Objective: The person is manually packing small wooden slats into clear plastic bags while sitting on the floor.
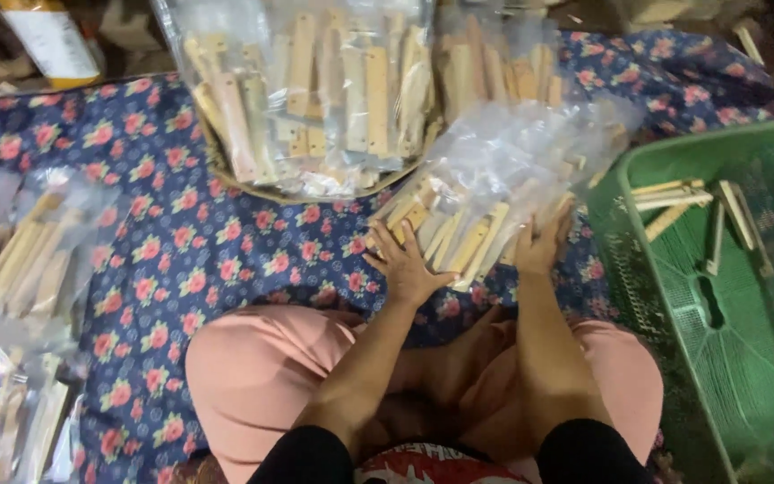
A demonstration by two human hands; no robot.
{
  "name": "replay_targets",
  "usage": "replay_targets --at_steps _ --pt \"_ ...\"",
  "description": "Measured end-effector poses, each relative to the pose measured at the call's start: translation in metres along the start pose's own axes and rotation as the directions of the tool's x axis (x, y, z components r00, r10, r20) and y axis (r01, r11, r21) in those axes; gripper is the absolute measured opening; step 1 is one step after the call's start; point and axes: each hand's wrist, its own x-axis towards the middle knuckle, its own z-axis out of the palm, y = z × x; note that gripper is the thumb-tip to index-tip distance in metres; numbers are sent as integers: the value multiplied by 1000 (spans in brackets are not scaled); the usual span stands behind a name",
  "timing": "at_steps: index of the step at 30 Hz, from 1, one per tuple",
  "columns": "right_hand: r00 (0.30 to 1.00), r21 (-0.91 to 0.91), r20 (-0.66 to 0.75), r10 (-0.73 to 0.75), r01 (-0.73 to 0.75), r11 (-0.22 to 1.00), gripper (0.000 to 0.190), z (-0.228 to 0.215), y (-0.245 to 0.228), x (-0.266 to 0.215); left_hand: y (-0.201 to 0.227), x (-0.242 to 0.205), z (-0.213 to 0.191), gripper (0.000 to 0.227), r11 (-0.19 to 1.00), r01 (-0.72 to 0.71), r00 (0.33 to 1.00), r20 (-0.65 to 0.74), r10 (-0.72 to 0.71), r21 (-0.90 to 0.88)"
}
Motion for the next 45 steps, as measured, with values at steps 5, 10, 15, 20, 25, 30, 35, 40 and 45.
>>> replay_targets --at_steps 5,10,15,20,25,30,35,40,45 --pt "986 -297 -134 -102 58 953 66 17 57 -12 12 -4 -54 152 996 87 983 161 -89 22" --pt "990 -216 15 139 -133 967 74 -30 -49 25 -8 -5 -118 149 966 258 913 318 -255 35" --pt "964 584 15 -265 207 785 109 -62 -189 39 -92 -3 -180 128 946 246 882 -357 -308 -209" --pt "838 470 35 -544 467 749 78 -62 -322 -11 -259 -44 -269 107 908 391 618 -689 -378 -148" --pt "749 756 -5 -662 436 488 91 -43 -423 -73 -365 -120 -333 112 705 704 456 -818 -349 92" --pt "655 846 1 -756 402 350 77 -50 -473 -79 -449 -163 -332 85 475 840 473 -782 -407 262" --pt "686 834 -3 -727 403 377 72 -54 -455 -70 -470 -160 -301 37 342 759 578 -815 38 554" --pt "694 825 86 -715 353 441 65 -63 -429 -66 -398 -146 -257 56 488 757 652 -532 -540 434" --pt "712 843 152 -686 269 466 57 -76 -418 -62 -351 -95 -215 38 495 706 635 -763 -123 507"
